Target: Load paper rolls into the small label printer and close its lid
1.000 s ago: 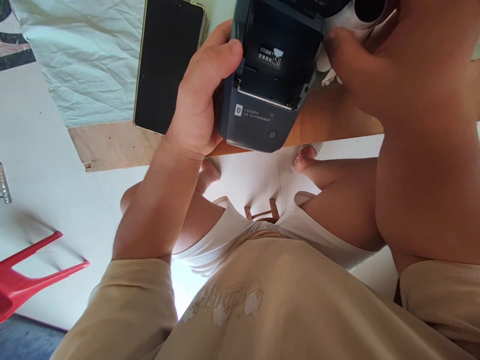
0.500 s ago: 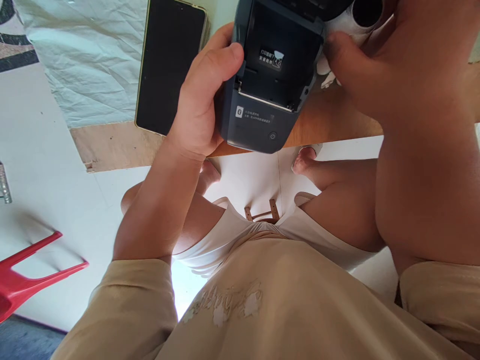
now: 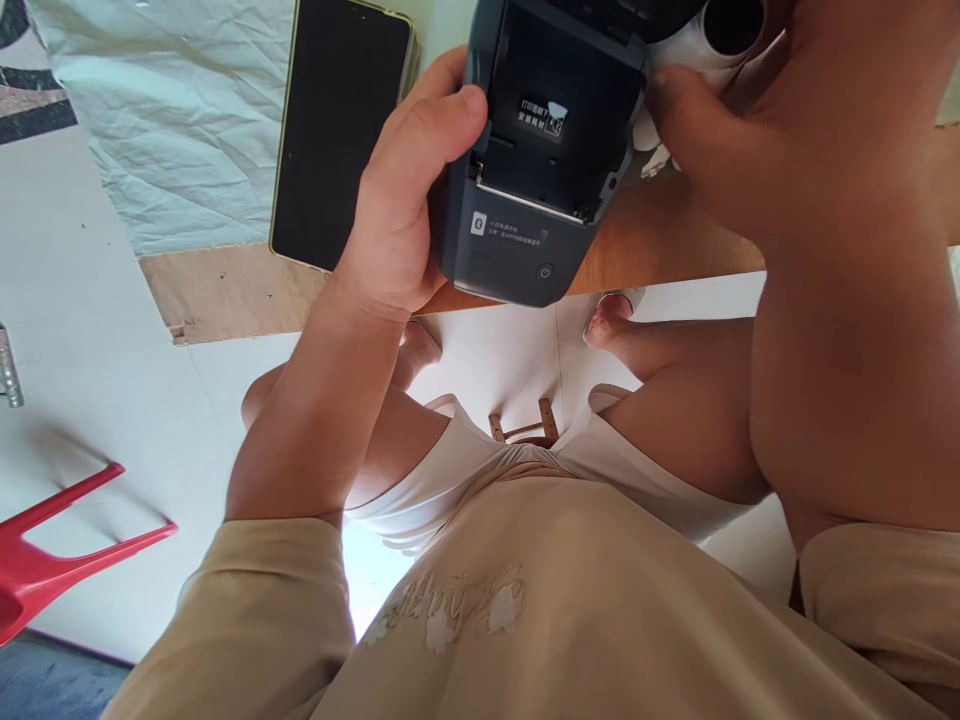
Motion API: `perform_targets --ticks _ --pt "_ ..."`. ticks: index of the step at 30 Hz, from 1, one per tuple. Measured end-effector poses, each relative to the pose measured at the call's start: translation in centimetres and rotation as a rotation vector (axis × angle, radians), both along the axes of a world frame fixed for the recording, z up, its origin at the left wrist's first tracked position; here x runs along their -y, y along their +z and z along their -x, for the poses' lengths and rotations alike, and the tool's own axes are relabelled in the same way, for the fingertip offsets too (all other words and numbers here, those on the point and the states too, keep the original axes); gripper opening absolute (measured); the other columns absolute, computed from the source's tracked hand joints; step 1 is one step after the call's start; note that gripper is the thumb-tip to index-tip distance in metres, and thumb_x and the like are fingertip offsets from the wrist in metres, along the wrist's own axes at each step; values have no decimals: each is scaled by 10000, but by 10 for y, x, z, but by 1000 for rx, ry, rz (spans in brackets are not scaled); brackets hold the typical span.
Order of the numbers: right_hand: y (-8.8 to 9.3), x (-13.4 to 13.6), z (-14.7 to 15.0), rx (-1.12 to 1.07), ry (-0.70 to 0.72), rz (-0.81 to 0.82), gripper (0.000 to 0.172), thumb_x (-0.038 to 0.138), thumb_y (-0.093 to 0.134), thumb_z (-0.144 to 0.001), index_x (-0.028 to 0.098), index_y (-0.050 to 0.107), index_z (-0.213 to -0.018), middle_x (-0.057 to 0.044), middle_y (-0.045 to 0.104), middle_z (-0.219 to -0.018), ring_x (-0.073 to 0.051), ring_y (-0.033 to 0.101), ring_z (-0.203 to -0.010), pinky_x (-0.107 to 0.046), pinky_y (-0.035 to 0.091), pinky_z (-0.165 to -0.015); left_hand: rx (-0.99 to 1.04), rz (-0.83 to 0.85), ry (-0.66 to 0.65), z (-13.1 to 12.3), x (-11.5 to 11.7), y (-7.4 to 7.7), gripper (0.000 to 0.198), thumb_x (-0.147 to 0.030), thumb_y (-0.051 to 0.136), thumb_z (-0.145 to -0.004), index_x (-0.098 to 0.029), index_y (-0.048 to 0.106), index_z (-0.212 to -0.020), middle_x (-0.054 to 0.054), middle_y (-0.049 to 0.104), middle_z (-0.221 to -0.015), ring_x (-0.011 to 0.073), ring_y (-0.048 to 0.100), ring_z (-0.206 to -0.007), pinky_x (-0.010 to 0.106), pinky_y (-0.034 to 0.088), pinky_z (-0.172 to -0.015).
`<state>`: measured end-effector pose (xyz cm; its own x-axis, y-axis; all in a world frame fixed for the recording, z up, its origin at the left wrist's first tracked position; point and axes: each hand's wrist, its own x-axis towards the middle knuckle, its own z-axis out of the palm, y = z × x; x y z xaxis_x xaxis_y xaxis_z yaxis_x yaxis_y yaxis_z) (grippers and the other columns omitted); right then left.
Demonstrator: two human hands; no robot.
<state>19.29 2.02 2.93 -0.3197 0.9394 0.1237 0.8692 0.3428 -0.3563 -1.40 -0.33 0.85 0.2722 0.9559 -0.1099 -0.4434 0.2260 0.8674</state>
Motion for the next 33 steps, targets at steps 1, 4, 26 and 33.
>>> perform_targets --ticks 1,4,26,33 --pt "0 0 0 2 -2 5 468 469 284 -686 161 487 -973 53 382 -798 21 351 -822 -228 238 -725 7 5 9 -1 0 0 177 -291 403 -753 -230 568 -774 48 548 -765 167 506 -706 304 401 -629" --pt "0 1 2 16 -25 14 470 469 300 -688 159 491 -985 55 386 -813 20 359 -819 -236 239 -721 43 -4 -6 -2 0 0 168 -286 417 -760 -219 571 -760 45 521 -738 146 483 -665 292 382 -602" --pt "-4 2 -3 -69 -10 -46 453 394 297 -701 173 437 -1070 107 497 -923 23 478 -838 -193 325 -751 24 -33 20 -3 0 -2 177 -277 393 -757 -238 565 -749 41 491 -735 148 486 -645 293 363 -570" --pt "-6 1 -3 -50 -32 -58 421 403 331 -719 165 446 -1047 84 511 -920 -13 492 -858 -204 367 -834 -15 12 28 -4 2 3 160 -307 409 -759 -223 544 -754 46 496 -730 135 464 -664 271 376 -578"
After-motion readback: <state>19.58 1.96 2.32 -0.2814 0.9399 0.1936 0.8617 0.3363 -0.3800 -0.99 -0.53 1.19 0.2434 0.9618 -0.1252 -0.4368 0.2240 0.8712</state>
